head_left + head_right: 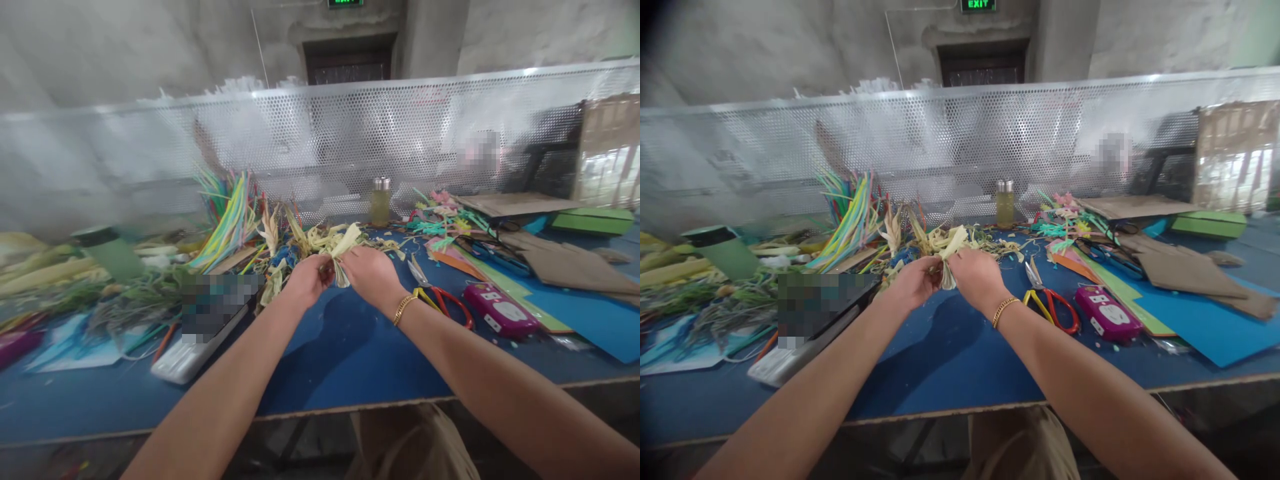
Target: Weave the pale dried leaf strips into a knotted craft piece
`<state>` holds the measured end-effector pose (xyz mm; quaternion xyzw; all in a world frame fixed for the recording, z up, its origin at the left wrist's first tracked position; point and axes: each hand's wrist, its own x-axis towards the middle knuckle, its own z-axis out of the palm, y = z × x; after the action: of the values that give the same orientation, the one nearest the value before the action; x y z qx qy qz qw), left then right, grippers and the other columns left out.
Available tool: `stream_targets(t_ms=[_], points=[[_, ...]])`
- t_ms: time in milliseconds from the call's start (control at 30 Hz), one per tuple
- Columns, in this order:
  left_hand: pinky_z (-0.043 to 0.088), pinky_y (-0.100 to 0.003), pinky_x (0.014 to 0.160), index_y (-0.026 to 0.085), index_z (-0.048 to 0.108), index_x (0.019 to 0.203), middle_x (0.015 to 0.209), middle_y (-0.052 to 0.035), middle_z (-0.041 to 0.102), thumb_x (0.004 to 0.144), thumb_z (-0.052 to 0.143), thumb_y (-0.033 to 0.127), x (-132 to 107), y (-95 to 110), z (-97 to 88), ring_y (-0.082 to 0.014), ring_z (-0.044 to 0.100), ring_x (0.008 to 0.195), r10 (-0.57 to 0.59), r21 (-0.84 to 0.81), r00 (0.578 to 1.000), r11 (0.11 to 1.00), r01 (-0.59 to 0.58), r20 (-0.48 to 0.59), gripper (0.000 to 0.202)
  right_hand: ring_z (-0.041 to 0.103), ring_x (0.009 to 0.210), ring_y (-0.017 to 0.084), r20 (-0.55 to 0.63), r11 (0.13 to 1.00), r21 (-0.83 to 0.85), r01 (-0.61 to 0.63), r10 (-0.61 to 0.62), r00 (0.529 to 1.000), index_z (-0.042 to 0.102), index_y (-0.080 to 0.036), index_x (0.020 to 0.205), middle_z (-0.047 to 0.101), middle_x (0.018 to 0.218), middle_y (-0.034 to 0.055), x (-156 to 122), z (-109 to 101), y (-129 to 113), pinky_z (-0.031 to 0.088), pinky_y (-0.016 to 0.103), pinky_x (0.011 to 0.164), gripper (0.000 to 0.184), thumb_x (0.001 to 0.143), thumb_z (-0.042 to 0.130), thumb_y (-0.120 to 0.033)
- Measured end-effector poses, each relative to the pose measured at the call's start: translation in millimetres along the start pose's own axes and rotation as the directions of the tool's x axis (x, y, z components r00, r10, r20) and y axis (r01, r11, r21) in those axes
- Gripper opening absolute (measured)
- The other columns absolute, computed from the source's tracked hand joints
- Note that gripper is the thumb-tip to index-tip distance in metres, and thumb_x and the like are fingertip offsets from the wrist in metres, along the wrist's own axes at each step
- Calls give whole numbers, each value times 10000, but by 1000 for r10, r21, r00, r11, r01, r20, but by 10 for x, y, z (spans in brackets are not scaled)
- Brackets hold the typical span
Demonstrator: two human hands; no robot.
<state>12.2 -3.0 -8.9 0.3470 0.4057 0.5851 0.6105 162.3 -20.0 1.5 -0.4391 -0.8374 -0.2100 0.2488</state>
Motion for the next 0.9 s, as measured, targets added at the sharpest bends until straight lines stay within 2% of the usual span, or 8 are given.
stream_targets(t_ms=[100, 200, 300, 400, 500, 600, 767, 900], points=[[391, -197, 502, 154, 532, 675, 549, 41, 526, 622, 706, 163, -12, -27, 18, -72, 489, 485, 133, 63, 991, 989, -132, -19, 182, 517, 818, 214, -49, 992, -98, 83, -88, 995, 622, -168, 866, 626, 854, 89, -12, -28, -39, 317, 337, 663, 184, 923, 448, -160], [354, -200, 504, 163, 537, 709, 551, 54, 520, 613, 730, 192, -26, -31, 23, -73, 474, 495, 264, 152, 965, 954, -259, -11, 217, 482, 917, 237, -146, 980, -155, 124, -146, 978, 630, -179, 842, 633, 965, 101, -25, -78, -73, 313, 370, 749, 211, 929, 438, -171], [360, -208, 541, 174, 572, 782, 578, 57, 526, 633, 733, 218, -31, -11, 18, -80, 479, 530, 340, 226, 940, 913, -339, 35, 223, 453, 1035, 241, -237, 979, -170, 115, -154, 959, 634, -188, 895, 623, 1119, 92, -36, -113, -95, 283, 392, 835, 246, 945, 394, -164], [380, -218, 584, 174, 615, 825, 607, 45, 539, 677, 709, 248, -27, 20, -2, -89, 487, 573, 382, 323, 918, 859, -396, 111, 191, 463, 1059, 225, -236, 990, -113, 89, -114, 965, 626, -196, 901, 655, 1045, 70, -39, -117, -90, 246, 399, 896, 268, 953, 367, -153], [420, -243, 652, 172, 639, 875, 734, 9, 615, 670, 719, 252, -26, 50, -21, -114, 542, 671, 391, 394, 904, 814, -428, 175, 233, 509, 934, 210, -194, 1000, -18, 15, -18, 981, 610, -201, 812, 670, 857, 43, -38, -103, -45, 234, 401, 896, 267, 956, 385, -202], [451, -282, 741, 168, 638, 909, 875, -23, 662, 626, 748, 224, -43, 76, -27, -152, 595, 791, 342, 411, 906, 810, -419, 250, 309, 528, 870, 202, -170, 996, 70, -55, 66, 983, 613, -211, 802, 668, 790, 23, -33, -85, 22, 233, 390, 883, 229, 940, 436, -254], [441, -281, 730, 158, 652, 890, 821, -11, 664, 630, 746, 220, -68, 91, -30, -146, 588, 750, 301, 507, 908, 756, -413, 291, 284, 559, 822, 177, -114, 975, 204, -86, 111, 987, 655, -248, 907, 680, 803, 4, -5, -43, 108, 242, 349, 844, 184, 926, 473, -276], [432, -259, 707, 174, 653, 905, 821, 4, 662, 621, 761, 226, -25, 55, -55, -131, 581, 737, 284, 442, 912, 806, -394, 296, 308, 578, 823, 170, -97, 958, 270, -99, 129, 987, 672, -257, 912, 693, 810, -4, 19, -27, 135, 237, 342, 831, 207, 932, 476, -320]])
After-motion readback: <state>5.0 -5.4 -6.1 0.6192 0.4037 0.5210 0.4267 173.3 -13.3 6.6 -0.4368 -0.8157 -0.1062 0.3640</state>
